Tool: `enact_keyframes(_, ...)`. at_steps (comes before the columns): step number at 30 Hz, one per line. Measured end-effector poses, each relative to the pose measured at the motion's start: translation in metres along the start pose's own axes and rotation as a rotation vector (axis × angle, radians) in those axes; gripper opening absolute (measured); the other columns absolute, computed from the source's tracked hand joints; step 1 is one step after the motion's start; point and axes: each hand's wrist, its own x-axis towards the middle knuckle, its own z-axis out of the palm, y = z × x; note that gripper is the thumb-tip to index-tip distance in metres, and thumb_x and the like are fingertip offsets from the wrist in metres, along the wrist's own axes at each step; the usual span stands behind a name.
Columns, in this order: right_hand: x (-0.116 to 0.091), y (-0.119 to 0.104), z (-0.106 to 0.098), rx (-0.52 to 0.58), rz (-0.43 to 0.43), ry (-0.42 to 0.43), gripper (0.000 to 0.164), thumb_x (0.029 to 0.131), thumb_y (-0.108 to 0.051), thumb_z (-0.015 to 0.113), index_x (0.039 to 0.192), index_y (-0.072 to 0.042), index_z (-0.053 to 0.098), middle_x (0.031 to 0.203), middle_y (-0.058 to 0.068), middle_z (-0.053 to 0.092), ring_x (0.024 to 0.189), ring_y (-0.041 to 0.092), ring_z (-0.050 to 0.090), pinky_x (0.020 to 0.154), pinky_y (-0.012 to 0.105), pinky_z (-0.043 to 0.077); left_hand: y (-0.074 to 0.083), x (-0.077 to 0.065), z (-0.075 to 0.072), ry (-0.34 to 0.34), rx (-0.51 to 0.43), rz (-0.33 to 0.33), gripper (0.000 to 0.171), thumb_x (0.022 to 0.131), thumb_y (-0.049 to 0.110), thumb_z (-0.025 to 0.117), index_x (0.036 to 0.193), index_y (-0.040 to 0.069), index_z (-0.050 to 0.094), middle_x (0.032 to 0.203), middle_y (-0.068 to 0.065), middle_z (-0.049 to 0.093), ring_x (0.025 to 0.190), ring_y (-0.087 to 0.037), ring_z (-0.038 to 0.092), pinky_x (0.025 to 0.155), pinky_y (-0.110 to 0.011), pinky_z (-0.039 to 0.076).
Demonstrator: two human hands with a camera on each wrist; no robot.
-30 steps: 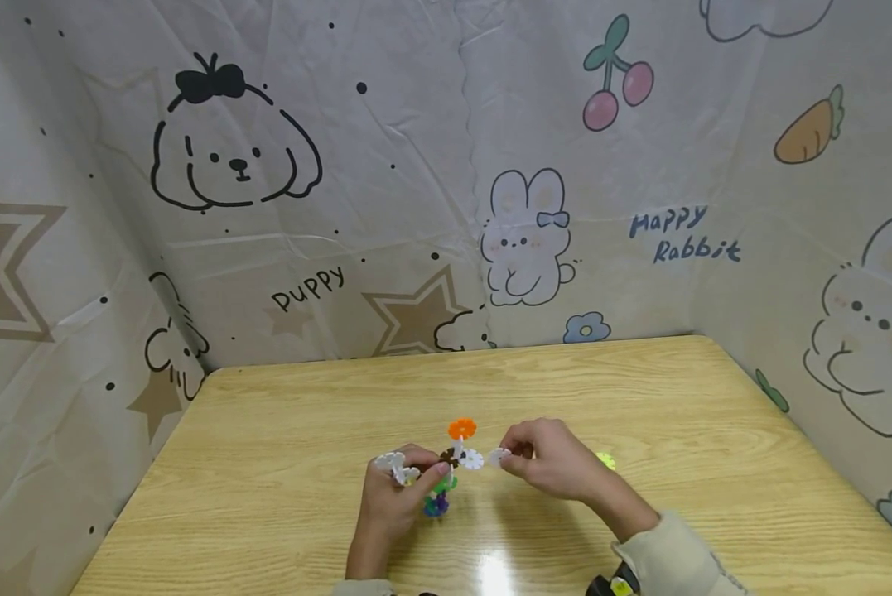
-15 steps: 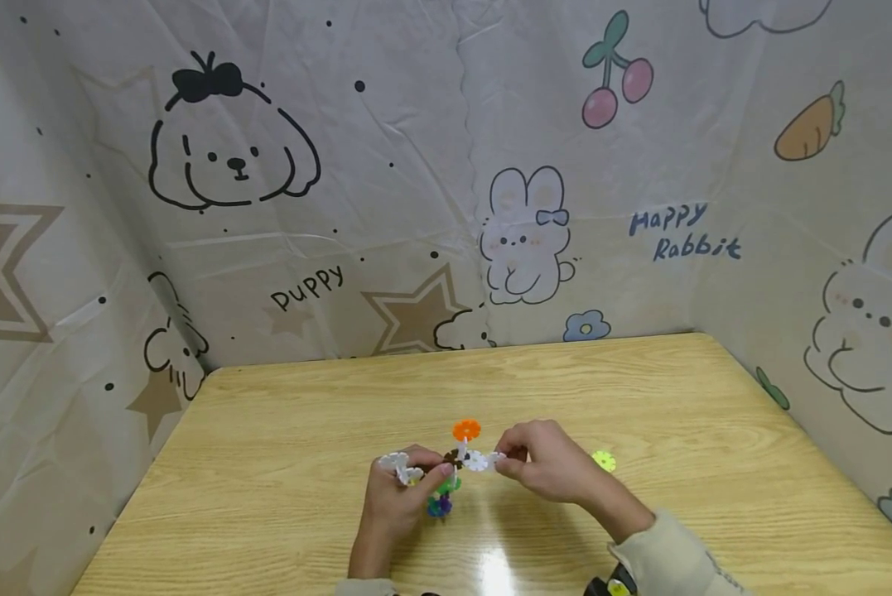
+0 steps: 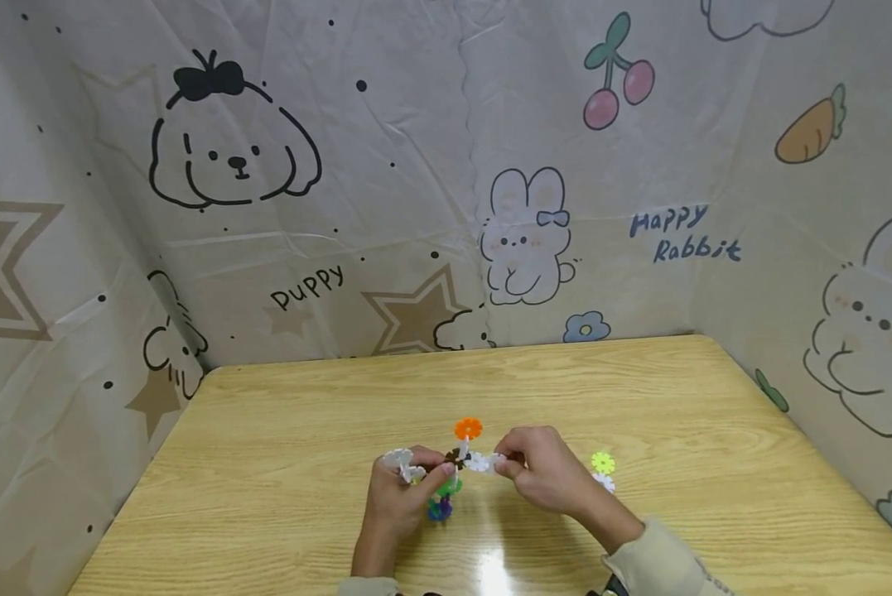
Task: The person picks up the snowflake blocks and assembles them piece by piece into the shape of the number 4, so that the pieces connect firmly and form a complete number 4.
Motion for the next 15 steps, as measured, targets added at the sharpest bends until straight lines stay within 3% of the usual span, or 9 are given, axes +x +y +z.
enact_keyframes(9,-0.0013,-0.0003,0.0060,-0.006,-0.010,0.036,0.011,0.087,0.003,0.071,0.081,-0.007,0.072,0.075,-0.008,0.061,0.065,0.005,0.051,0.057,0.026,0.047,0.0039,-0.0006,0.0013,-0.011,-0.009,-0.051,0.005,0.083,0.000,0.079,0.082,-0.002,0.075,0.081,-0.009,0.073,0.075,-0.016,0.065,0.072,-0.030,0.053)
enact_keyframes(15,-0.0014,-0.0011,0.0002,0.042,0.015,-0.043,0.010,0.092,-0.002,0.068,0.085,-0.008,0.073,0.077,-0.010,0.060,0.064,0.006,0.051,0.055,0.026,0.046,0.0053,-0.0005,0.0003,-0.002,0.012,-0.034,0.005,0.083,0.000,0.079,0.081,0.001,0.075,0.079,-0.005,0.072,0.073,-0.015,0.063,0.070,-0.029,0.052)
